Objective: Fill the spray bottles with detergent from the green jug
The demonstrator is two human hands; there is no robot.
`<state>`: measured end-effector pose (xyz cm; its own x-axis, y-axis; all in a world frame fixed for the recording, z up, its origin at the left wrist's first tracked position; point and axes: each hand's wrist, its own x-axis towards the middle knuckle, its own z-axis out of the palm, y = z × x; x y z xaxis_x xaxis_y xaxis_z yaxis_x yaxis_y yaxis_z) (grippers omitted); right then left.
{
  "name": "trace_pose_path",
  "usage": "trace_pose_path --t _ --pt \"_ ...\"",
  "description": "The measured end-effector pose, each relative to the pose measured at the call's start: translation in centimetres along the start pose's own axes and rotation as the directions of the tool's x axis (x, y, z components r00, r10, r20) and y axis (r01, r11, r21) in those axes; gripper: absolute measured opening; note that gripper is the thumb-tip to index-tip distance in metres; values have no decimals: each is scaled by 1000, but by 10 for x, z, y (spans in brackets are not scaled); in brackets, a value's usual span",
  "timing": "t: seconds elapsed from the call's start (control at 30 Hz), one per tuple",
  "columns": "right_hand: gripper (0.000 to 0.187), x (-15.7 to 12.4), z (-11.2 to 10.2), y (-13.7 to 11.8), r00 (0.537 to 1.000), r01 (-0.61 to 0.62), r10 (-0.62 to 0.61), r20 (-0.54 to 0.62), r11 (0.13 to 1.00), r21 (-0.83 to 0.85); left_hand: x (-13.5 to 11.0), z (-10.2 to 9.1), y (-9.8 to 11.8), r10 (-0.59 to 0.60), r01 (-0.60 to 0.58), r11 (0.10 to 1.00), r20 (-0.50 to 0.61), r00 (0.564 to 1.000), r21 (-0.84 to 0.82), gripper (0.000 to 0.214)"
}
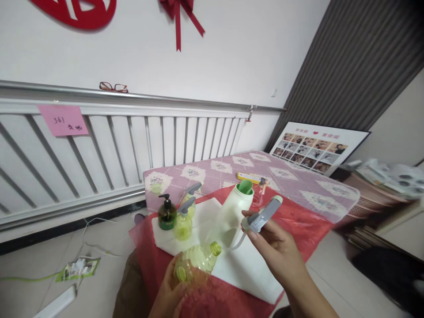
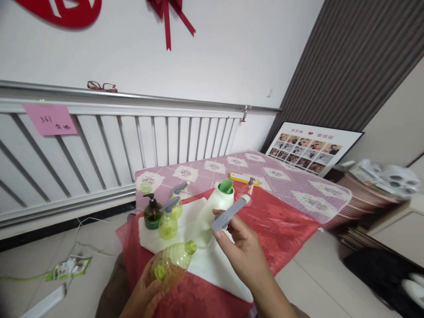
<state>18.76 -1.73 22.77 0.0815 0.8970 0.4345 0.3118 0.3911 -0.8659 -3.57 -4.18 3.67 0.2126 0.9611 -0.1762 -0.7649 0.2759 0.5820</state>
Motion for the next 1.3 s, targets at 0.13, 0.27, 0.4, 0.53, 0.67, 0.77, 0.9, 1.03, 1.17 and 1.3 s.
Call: trace_pose_path --t 0.13,0.27,0.4,0.53,0.67,0.77,0.9,1.03,1.17,1.3 --pt "24 -1 1 -1 1000 -4 5 -11 1000 25 -1 3 2 7 -6 1000 -28 1000 22 83" --pt "27 -2 -5 -1 997 4 -1 -83 1000 29 0 3 3 7 -6 1000 -60 998 27 84" --pt "26 -3 -9 0 994 -13 19 -110 998 60 0 3 2 1 2 999 -62 998 39 83" --pt "28 -4 -2 8 995 -60 67 -79 994 92 -2 4 2 -14 13 1000 26 1000 29 81" --pt "34 -13 10 25 992 -122 125 -30 988 100 -3 6 1 -1 -3 999 114 993 36 78" --pt "37 -27 20 36 981 -191 188 39 976 106 -4 10 1 -16 10 998 116 993 55 80" --pt "38 -43 31 39 962 -258 242 123 958 129 -7 19 2 -37 39 999 126 991 -8 81" --pt "38 -50 37 38 954 -276 252 163 950 145 -8 28 3 -48 52 998 135 990 -27 76" --pt "38 -50 37 37 959 -258 238 152 958 124 -9 30 -2 -52 52 999 134 990 6 81" --pt "36 -47 34 30 965 -223 209 159 972 79 -9 23 -9 6 -20 994 135 991 109 77"
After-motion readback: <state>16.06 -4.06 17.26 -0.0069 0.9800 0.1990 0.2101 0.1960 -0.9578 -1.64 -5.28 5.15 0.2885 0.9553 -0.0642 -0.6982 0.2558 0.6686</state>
